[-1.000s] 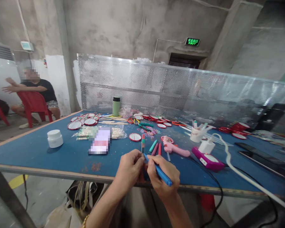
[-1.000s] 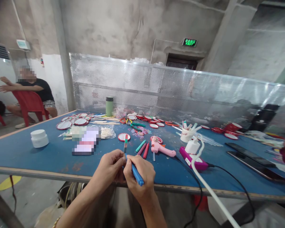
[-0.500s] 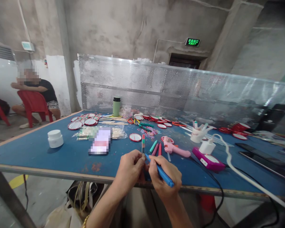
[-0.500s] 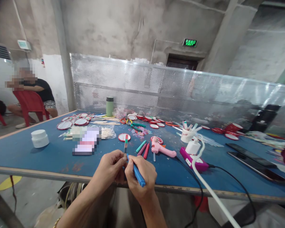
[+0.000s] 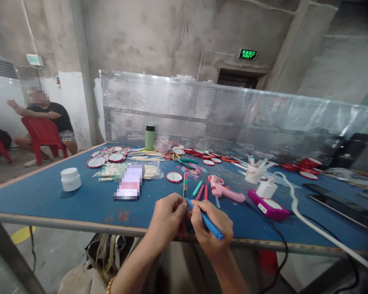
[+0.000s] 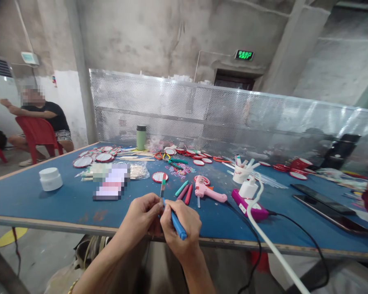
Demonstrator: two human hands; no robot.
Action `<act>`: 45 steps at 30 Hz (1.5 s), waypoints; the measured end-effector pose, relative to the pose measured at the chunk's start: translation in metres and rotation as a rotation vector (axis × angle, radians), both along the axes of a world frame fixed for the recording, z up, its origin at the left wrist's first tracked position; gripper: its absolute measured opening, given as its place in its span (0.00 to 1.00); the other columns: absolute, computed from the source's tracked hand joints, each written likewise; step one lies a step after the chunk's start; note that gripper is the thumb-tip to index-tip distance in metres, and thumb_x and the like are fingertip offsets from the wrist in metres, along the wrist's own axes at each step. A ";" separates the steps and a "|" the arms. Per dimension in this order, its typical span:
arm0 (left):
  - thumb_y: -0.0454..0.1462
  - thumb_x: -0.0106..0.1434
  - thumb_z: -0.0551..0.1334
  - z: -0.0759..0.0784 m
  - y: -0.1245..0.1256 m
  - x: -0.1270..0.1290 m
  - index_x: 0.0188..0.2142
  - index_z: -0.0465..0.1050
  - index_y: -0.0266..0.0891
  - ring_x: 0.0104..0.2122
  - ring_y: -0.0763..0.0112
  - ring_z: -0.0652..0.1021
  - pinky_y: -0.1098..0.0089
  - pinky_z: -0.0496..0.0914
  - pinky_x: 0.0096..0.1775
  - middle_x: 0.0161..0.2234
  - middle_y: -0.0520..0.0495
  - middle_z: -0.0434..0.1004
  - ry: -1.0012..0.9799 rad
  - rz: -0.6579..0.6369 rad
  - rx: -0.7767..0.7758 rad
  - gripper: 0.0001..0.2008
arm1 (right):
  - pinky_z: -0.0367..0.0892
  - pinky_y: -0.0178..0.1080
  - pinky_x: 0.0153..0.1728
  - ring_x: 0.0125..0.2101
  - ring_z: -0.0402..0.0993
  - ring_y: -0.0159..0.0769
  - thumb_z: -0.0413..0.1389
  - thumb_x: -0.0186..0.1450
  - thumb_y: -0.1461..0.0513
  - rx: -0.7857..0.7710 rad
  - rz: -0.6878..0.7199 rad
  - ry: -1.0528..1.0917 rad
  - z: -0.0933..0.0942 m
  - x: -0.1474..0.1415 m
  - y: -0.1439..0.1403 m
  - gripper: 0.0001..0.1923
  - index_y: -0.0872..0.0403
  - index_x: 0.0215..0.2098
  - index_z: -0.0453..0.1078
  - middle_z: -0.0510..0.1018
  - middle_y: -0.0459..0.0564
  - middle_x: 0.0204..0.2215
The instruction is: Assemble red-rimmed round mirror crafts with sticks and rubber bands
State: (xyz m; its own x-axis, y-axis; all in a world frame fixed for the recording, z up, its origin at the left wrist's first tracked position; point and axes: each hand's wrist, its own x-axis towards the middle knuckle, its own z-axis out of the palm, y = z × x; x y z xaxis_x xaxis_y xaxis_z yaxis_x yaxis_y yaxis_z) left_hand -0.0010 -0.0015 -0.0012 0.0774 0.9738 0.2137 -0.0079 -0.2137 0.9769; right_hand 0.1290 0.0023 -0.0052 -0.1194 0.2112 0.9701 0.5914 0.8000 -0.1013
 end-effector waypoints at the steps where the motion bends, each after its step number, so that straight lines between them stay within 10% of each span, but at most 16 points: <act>1: 0.44 0.60 0.57 0.000 0.000 0.000 0.25 0.63 0.41 0.12 0.73 0.71 0.76 0.62 0.15 0.16 0.56 0.68 -0.004 -0.006 -0.005 0.11 | 0.71 0.32 0.31 0.25 0.79 0.31 0.54 0.66 0.68 0.004 -0.006 0.008 0.000 0.000 0.000 0.07 0.55 0.35 0.73 0.81 0.47 0.25; 45: 0.44 0.60 0.58 0.002 -0.001 -0.001 0.24 0.63 0.41 0.13 0.74 0.70 0.75 0.62 0.17 0.16 0.55 0.68 0.027 0.010 0.020 0.13 | 0.72 0.33 0.31 0.25 0.79 0.32 0.54 0.66 0.68 -0.010 0.008 0.003 0.001 0.000 -0.001 0.07 0.54 0.35 0.73 0.81 0.47 0.25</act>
State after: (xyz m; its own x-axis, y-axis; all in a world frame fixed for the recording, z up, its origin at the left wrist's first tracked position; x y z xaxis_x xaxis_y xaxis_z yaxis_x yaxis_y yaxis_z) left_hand -0.0022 -0.0025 0.0013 0.0742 0.9701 0.2313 0.0208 -0.2334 0.9722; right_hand 0.1287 0.0009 -0.0041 -0.1182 0.2195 0.9684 0.5847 0.8037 -0.1108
